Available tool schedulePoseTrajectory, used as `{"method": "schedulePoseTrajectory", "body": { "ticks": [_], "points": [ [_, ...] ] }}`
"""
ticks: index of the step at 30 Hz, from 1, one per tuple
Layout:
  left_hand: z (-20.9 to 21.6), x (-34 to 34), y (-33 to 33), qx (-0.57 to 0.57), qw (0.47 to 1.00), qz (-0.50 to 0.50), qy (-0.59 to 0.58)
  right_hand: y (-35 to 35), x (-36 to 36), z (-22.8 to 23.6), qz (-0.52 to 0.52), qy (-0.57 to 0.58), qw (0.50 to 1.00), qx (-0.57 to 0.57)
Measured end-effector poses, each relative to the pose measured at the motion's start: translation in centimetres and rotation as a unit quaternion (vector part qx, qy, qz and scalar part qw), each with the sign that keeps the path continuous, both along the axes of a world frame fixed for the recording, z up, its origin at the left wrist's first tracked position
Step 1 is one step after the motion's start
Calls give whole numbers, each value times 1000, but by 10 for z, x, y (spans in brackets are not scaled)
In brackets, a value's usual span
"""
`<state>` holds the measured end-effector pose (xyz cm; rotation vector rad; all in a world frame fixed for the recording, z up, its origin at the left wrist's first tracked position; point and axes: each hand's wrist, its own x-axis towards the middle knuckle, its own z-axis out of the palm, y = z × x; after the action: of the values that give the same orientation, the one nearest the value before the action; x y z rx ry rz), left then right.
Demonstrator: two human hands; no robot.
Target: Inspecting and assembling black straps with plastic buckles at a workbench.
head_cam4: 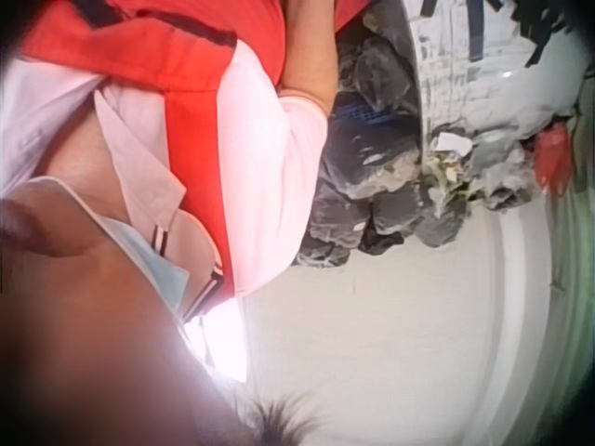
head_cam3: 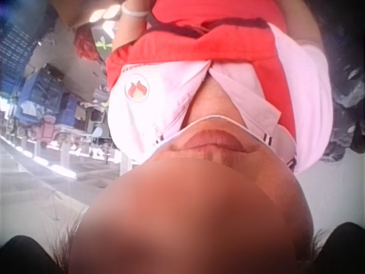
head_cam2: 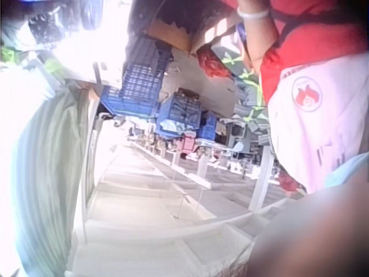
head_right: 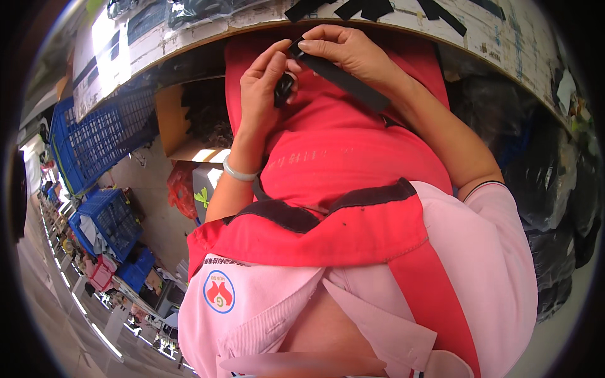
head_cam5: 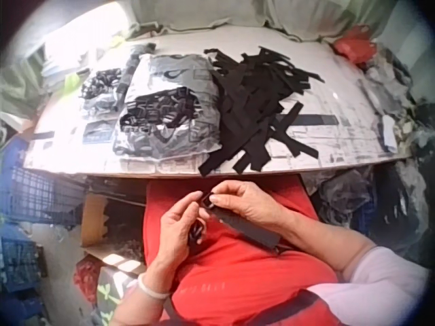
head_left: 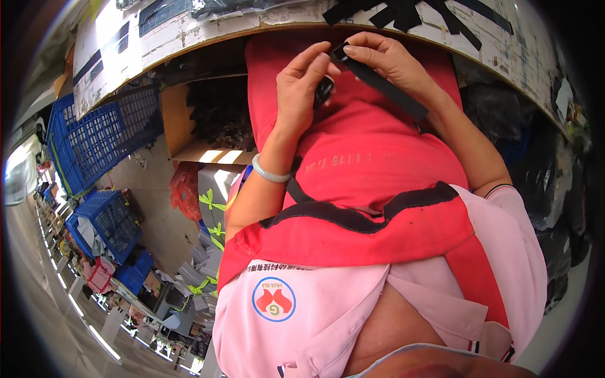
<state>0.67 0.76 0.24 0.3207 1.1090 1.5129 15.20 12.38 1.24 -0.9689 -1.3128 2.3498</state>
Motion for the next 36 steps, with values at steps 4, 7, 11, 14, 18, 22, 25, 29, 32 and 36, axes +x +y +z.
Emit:
{"method": "schedulePoseTrajectory", "body": {
  "ticks": [4, 7, 11, 14, 18, 22, 25, 29, 32, 36],
  "points": [
    [-11, 0, 6, -48, 994, -32, -90, -2, 2, -11, -12, -7, 921, 388],
    [-5, -1, 10, -63, 998, 5, 8, -12, -2, 19, -105, 124, 929, 333],
    [-2, 4, 11, -41, 996, 18, 82, -1, 3, 32, -65, -1, 964, 259],
    [0, 7, 9, -21, 989, 37, 143, 2, 8, 19, 40, -108, 977, 179],
    [-1, 11, 6, 1, 978, 46, 205, 0, 10, 16, 45, -134, 982, 129],
    [-6, 9, 7, 62, 950, 58, 300, -8, 1, 6, -22, -44, 992, 113],
    [-5, 3, 6, 107, 938, 57, 325, -10, 0, 9, -62, 2, 993, 102],
    [-4, 4, -3, 154, 915, 32, 371, 11, 10, 14, 84, -53, 994, 39],
    [-1, 4, -7, 143, 919, 18, 366, 8, 10, 14, 99, -42, 990, 95],
    [6, 6, -10, 134, 925, 11, 355, 4, 9, 6, 37, -5, 987, 154]
  ]
}}
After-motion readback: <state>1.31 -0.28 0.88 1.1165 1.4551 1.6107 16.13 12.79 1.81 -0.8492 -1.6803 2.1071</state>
